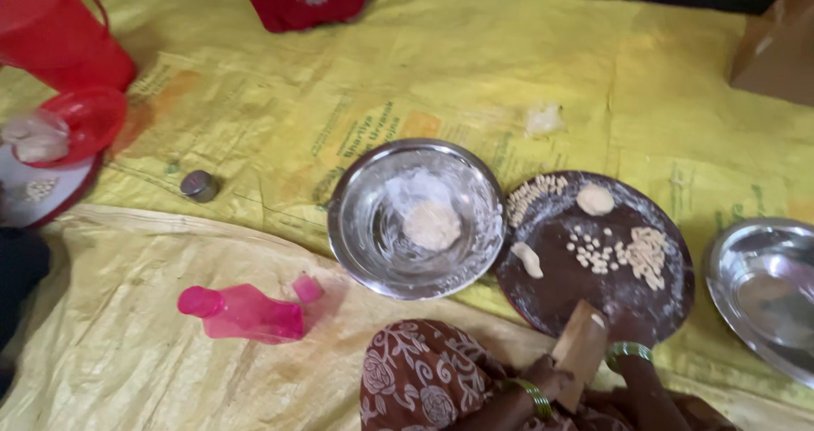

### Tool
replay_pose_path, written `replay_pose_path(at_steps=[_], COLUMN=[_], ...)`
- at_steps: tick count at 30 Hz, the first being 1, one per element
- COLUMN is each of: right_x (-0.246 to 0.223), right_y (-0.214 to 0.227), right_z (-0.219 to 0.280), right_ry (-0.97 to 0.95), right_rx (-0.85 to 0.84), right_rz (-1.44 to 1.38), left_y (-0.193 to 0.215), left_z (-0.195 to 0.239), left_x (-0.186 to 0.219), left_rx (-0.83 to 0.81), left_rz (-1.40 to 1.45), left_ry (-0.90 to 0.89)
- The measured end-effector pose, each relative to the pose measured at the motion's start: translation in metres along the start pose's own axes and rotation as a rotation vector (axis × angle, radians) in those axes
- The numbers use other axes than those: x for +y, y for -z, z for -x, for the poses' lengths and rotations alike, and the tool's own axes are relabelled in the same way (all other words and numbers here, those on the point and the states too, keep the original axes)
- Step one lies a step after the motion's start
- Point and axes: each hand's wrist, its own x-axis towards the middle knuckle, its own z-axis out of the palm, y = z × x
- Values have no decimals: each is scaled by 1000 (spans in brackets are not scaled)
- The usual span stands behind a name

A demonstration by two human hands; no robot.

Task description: The person sits on the floor and uses a wooden tool to press and shape small pieces of dough on a round board. They repeatedly pick up dough pieces, flatten them, and place them back on the board.

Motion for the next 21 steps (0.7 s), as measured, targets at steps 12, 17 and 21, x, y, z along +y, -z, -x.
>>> replay_pose_path(at_steps=[12, 17, 21], right_x=[-12, 7, 42], right_y=[5, -25, -43], right_z=[6, -10, -27], right_ry=[97, -50, -32], right_rx=[152, -11, 297], right_rz=[-37, -18, -378], left_y=[0, -6, -14], left_z=[2, -11, -24], left_x=[25, -11, -50], left_rx=[-77, -32, 24], left_rz=[70, -253, -630], left_ry=[-57, -271, -634])
